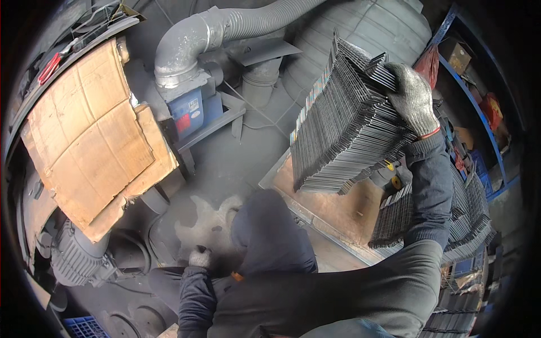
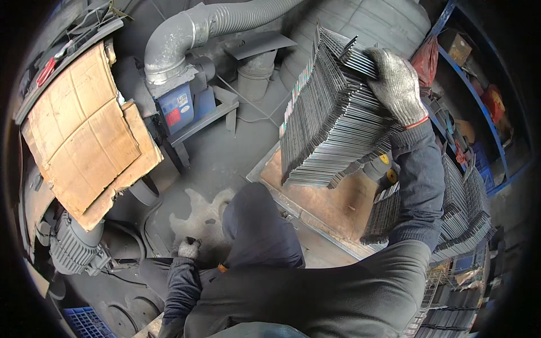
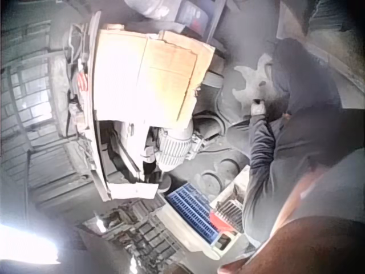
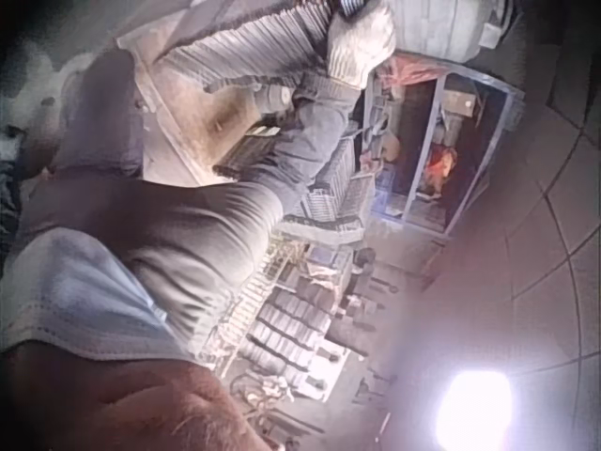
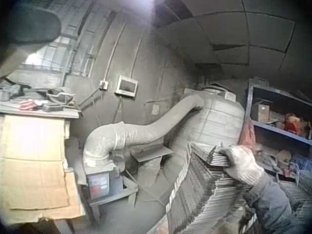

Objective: Manually straightening the wires on metal grates by hand and stacking them.

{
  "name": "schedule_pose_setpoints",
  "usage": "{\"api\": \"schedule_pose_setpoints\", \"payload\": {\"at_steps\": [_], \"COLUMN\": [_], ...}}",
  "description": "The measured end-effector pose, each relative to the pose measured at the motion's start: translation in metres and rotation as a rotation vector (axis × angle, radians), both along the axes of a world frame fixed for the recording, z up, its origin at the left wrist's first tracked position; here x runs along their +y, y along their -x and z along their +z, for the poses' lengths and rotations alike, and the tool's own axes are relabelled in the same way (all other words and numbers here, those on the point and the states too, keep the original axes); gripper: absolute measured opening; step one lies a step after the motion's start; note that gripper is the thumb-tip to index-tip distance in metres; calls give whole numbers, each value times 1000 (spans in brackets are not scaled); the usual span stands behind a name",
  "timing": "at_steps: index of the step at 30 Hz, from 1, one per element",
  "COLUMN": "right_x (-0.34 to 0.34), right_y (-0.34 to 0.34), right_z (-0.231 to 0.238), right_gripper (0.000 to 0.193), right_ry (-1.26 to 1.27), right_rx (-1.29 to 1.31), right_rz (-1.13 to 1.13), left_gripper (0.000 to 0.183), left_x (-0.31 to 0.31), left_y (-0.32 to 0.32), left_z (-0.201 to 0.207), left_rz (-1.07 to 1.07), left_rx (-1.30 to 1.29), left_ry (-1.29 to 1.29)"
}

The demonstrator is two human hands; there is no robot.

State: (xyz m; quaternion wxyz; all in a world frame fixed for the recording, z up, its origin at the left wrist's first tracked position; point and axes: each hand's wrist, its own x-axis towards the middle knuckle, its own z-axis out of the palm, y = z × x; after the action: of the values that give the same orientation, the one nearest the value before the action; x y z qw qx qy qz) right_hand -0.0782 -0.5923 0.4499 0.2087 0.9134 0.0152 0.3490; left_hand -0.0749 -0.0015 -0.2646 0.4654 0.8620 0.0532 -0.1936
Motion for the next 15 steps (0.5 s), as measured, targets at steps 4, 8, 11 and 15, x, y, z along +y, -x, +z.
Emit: {"api": "schedule_pose_setpoints", "payload": {"at_steps": [4,8,11,15], "right_x": [3,3,-3,-21], "right_y": [-2,-5,1,42], "right_z": [2,3,11,42], "right_gripper": [55,52,50,42], "right_ry": [12,41,75,176], "right_rx": [9,-16,-92,-258], "right_rz": [-1,24,38,-1], "left_gripper": [43,51,51,47], "left_x": [-2,-3,-4,-5], "left_y": [-1,-7,-12,-21], "left_z": [16,16,0,-14], "left_rz": [-31,-49,-30,-72], "left_rx": [22,122,136,105], "left_ry": [-106,-75,-8,14]}}
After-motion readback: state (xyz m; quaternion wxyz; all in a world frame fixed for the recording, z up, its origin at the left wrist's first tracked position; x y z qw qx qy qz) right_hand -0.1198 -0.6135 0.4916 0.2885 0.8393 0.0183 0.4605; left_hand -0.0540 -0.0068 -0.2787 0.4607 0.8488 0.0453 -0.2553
